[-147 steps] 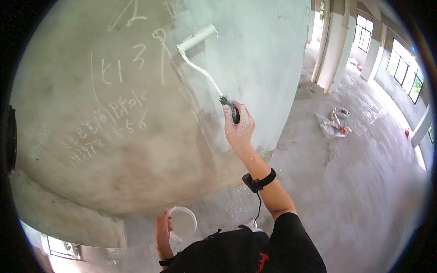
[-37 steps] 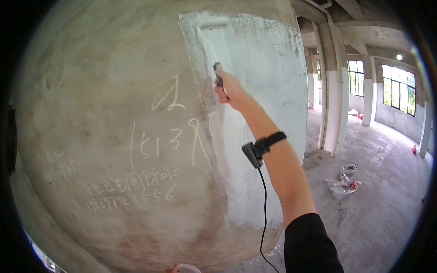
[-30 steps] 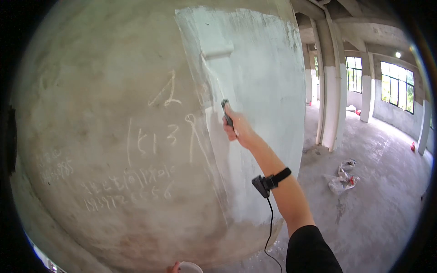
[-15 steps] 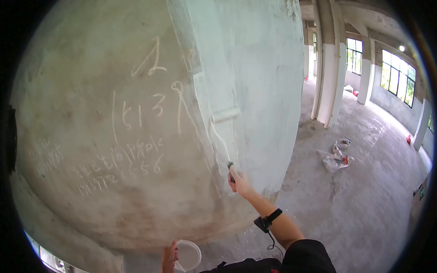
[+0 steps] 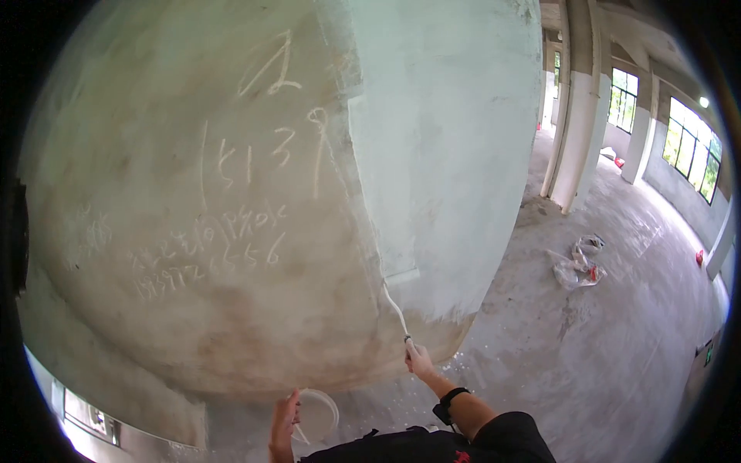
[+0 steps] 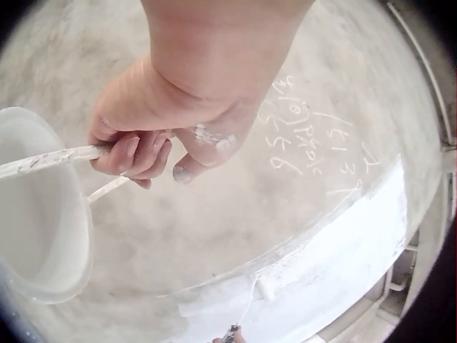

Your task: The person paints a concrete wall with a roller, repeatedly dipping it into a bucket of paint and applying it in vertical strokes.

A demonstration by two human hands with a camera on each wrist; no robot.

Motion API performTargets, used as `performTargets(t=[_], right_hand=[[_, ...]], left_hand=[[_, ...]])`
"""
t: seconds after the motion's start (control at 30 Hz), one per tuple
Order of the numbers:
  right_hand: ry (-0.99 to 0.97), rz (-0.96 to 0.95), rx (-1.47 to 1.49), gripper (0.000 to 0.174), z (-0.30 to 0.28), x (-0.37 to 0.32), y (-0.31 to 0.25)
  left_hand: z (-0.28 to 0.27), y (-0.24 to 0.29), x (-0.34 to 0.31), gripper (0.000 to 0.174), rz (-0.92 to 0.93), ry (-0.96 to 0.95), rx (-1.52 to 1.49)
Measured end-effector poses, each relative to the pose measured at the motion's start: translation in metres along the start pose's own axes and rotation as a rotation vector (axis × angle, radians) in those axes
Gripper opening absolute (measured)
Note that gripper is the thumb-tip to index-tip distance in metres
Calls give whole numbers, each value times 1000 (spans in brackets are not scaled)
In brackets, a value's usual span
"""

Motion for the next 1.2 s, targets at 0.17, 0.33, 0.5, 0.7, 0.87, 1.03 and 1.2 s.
performTargets(t=[0.17,0.33,0.5,0.7,0.87,1.03,1.2], right_hand=[[86,-191,-333,38,-3,-4,20],[149,-342,-529,29,29,13,-34],[139,-461,-372,27,73,39,-110],[126,-563,-455,32,99,62,-232],[73,-548,-368,31,120,54,-334],[36,-620,-310,30,143,74,-414],[12,-750,-338,27,171,74,-512]], left_hand=[[-1,-6,-9,46,-3,25,-16],[-3,-11,-8,47,-28,24,-59],[-4,-13,-5,47,7,35,-41],[-8,-13,-6,45,-12,60,-45],[-6,-13,-4,45,45,26,-69],[-9,-5,-13,44,45,7,-65],[-16,-5,-14,44,-2,36,-83]])
Point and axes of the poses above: each hand's wrist, its own x-axis towards the middle knuckle, its own z-axis out of the palm, y = z × x, the point moved 1 cm from there along x, towards the middle knuckle, and after that the axes turned 8 degrees about -z, right-handed, at the moved point
